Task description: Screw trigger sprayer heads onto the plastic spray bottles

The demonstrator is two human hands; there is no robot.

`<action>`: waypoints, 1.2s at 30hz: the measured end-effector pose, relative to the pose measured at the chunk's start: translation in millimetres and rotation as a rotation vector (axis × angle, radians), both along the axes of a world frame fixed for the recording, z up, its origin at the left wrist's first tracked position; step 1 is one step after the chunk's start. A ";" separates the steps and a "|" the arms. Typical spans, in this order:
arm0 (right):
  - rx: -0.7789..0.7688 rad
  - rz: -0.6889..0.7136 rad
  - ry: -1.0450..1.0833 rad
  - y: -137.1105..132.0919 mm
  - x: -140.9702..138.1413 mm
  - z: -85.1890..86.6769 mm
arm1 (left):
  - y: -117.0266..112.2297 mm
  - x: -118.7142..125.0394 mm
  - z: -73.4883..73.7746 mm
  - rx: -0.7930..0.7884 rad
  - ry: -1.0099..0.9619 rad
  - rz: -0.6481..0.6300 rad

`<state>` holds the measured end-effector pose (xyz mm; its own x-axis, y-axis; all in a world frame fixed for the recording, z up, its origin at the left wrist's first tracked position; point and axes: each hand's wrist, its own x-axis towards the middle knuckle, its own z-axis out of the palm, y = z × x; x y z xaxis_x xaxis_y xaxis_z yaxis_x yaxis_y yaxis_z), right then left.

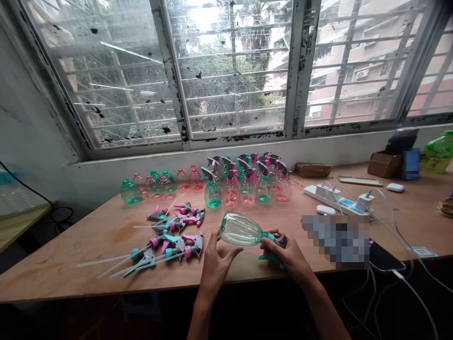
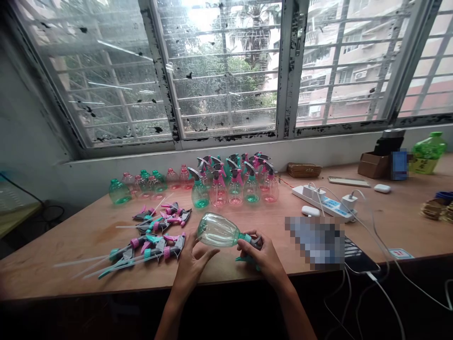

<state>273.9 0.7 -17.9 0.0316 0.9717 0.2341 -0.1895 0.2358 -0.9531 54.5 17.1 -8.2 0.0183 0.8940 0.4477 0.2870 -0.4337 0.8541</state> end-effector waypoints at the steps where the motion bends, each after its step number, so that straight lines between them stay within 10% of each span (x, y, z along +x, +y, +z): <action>1: -0.003 0.002 -0.012 0.0 0.0 0.3 | -1.5 0.7 2.5 -0.005 0.004 -0.002; 36: -0.027 0.006 -0.023 -0.5 -1.7 4.1 | -2.8 -0.1 3.4 -0.025 -0.084 -0.049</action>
<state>272.2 0.2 -13.8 0.0209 0.9778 0.2085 -0.1685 0.2090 -0.9633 54.4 14.2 -4.8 0.0259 0.9038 0.4272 0.1928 -0.4238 0.8850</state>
